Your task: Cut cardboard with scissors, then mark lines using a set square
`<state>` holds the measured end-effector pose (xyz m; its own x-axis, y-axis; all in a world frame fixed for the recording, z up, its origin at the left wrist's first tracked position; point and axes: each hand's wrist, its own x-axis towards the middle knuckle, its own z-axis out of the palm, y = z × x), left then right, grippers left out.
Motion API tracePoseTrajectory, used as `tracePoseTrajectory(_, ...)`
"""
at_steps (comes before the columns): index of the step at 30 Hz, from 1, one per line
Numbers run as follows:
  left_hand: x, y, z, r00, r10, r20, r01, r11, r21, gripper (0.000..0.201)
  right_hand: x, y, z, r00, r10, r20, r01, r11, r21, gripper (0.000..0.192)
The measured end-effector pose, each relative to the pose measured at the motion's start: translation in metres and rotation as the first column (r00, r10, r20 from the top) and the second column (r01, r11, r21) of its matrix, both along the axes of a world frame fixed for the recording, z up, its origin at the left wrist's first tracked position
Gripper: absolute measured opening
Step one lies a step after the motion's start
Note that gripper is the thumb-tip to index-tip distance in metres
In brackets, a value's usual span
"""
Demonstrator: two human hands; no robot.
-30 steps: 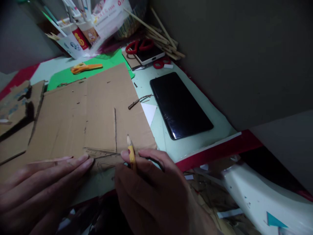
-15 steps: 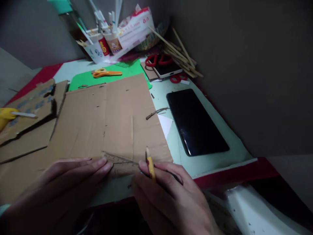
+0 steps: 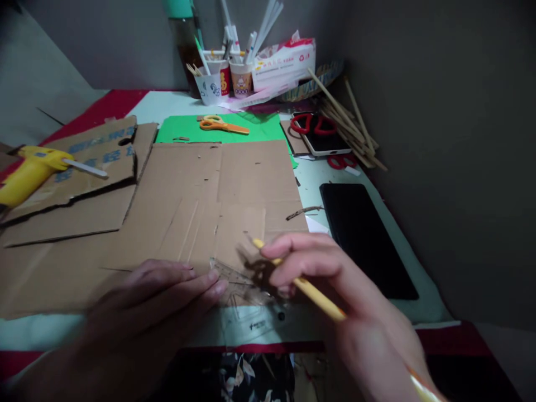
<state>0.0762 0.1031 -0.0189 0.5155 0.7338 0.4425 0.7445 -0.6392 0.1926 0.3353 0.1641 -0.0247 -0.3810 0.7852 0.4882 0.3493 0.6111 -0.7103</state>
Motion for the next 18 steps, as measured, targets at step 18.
tracePoseTrajectory(18,-0.001,0.003,-0.004,0.999,-0.025,-0.041,0.026,0.999,0.02,0.037,-0.059,0.013,0.033,0.971,-0.021,-0.238,-0.094,0.882,-0.463,0.019)
